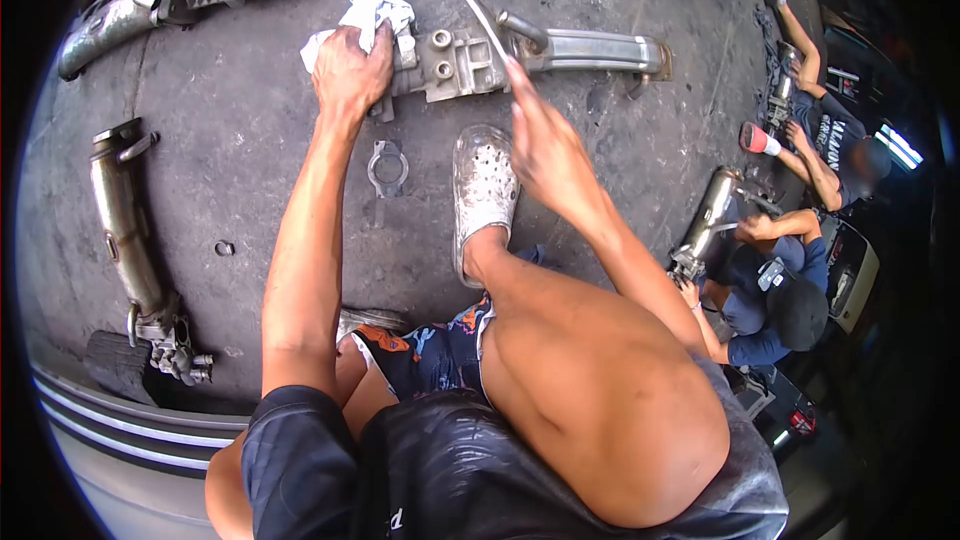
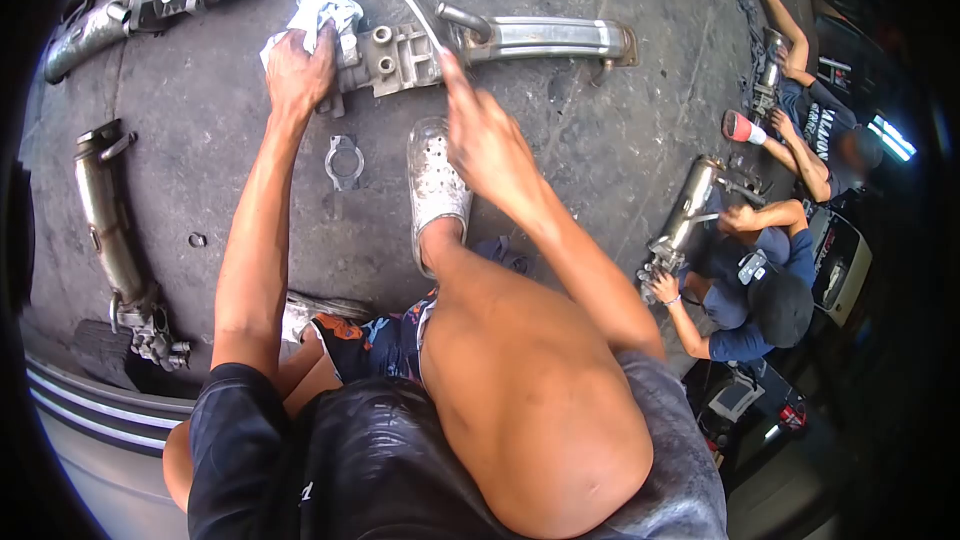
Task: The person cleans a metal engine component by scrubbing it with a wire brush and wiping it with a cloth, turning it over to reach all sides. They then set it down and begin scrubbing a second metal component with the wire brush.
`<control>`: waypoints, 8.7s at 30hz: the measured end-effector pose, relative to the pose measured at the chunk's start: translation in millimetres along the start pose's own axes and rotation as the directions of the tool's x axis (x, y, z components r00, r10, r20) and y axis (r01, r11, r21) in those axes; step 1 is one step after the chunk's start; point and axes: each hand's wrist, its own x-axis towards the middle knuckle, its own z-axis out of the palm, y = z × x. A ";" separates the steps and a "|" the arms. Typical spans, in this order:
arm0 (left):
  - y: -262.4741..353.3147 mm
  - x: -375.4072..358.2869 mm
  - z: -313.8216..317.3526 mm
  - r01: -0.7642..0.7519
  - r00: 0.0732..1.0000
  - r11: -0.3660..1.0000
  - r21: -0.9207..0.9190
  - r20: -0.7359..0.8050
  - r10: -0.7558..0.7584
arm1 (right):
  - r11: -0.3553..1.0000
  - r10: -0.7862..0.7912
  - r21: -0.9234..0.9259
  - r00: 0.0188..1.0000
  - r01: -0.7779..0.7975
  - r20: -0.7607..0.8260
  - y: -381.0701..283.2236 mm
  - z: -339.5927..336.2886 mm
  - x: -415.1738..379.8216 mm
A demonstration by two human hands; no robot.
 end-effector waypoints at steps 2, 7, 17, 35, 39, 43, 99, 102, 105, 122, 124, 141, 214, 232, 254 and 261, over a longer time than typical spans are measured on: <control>0.3 -0.5 0.9 0.031 0.999 0.999 0.023 0.039 -0.032 | 0.998 0.043 -0.056 0.998 -0.041 0.035 -8.8 4.0 19.3; -0.2 0.9 0.6 0.077 0.996 0.997 0.017 0.038 -0.078 | 0.994 -0.085 0.062 0.996 0.086 -0.016 13.8 -11.0 -61.0; -7.7 -3.7 5.1 0.028 1.000 0.999 0.042 0.013 -0.029 | 0.988 -0.066 0.137 0.998 0.069 -0.022 5.4 -4.6 18.6; -10.6 -1.2 11.2 -0.002 1.000 0.988 -0.157 0.008 0.003 | 0.997 0.063 0.039 0.998 -0.062 -0.008 23.8 -25.9 -106.9; -12.2 -0.8 11.6 0.021 0.998 1.000 0.006 -0.061 -0.021 | 0.998 0.002 -0.055 0.999 0.000 0.036 7.6 -41.3 -103.0; -5.2 -3.9 2.9 0.005 0.999 0.999 -0.041 -0.045 -0.007 | 0.994 -0.050 -0.093 0.998 0.054 0.045 -2.6 -31.1 -84.2; -9.9 3.6 5.8 0.053 0.999 0.995 -0.079 -0.002 -0.053 | 0.985 -0.124 -0.119 0.992 0.124 0.010 31.2 7.3 -21.1; -13.4 5.5 9.4 0.019 1.000 0.997 -0.069 -0.010 -0.019 | 0.980 -0.138 -0.151 0.990 0.132 -0.027 13.0 14.0 38.5; -5.7 2.8 3.4 0.053 0.999 0.993 -0.105 0.020 -0.051 | 0.983 -0.133 -0.132 0.991 0.129 -0.019 8.2 10.4 4.9; -8.4 3.9 1.4 0.074 0.997 0.992 -0.099 -0.022 -0.077 | 0.973 -0.174 -0.159 0.985 0.169 -0.012 36.6 8.5 -47.9; -0.4 -2.2 4.7 0.063 0.998 0.991 -0.114 0.009 -0.062 | 0.964 -0.241 -0.138 0.966 0.226 -0.098 27.4 10.5 2.8; -5.5 3.8 3.2 0.063 0.998 0.997 -0.049 -0.014 -0.064 | 0.957 -0.162 -0.253 0.985 0.141 -0.064 26.5 -1.1 23.3; -8.7 6.7 4.2 0.124 0.991 0.981 -0.152 -0.024 -0.129 | 0.953 -0.274 0.164 0.956 0.255 0.105 27.8 1.0 -52.4; -13.7 -4.2 7.9 0.103 0.983 0.962 -0.252 -0.119 -0.136 | 0.956 -0.285 0.126 0.941 0.265 0.182 16.1 -18.3 18.8; -15.2 6.5 10.2 0.123 0.965 0.970 -0.210 -0.203 -0.166 | 0.991 -0.109 0.110 0.939 0.077 0.326 -9.5 -46.9 16.8; -13.2 1.2 7.4 0.149 0.961 0.950 -0.273 -0.185 -0.204 | 0.987 -0.155 0.078 0.949 0.139 0.273 -43.6 1.6 66.6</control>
